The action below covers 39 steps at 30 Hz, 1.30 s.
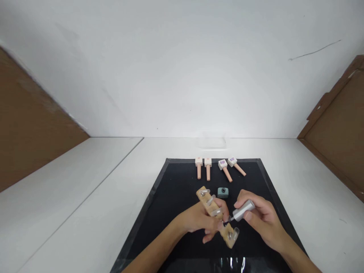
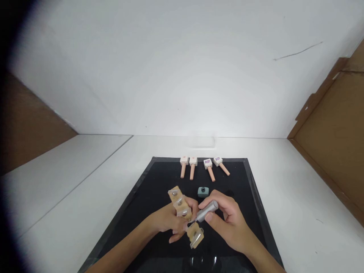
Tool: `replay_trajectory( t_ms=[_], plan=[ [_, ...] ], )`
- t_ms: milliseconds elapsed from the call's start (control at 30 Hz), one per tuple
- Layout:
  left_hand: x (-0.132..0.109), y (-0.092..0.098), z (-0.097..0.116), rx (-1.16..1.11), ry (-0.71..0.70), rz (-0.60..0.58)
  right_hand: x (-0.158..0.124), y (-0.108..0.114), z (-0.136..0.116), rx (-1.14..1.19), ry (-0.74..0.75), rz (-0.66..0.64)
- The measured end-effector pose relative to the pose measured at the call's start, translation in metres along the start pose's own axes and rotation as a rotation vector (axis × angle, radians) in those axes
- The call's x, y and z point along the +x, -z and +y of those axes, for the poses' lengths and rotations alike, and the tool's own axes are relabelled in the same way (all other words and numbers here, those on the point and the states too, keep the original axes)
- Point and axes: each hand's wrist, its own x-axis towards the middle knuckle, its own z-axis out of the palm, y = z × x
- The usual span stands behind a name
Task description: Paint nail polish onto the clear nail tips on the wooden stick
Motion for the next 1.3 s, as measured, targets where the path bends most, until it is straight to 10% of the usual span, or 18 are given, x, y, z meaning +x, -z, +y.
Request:
replay_trajectory(
  t_ms=[1300],
  plan=[
    [-0.001, 0.005, -0.003, 0.119, 0.089, 0.003, 0.0, 0.003, -0.002, 0.063, 0.005, -0.042]
  ],
)
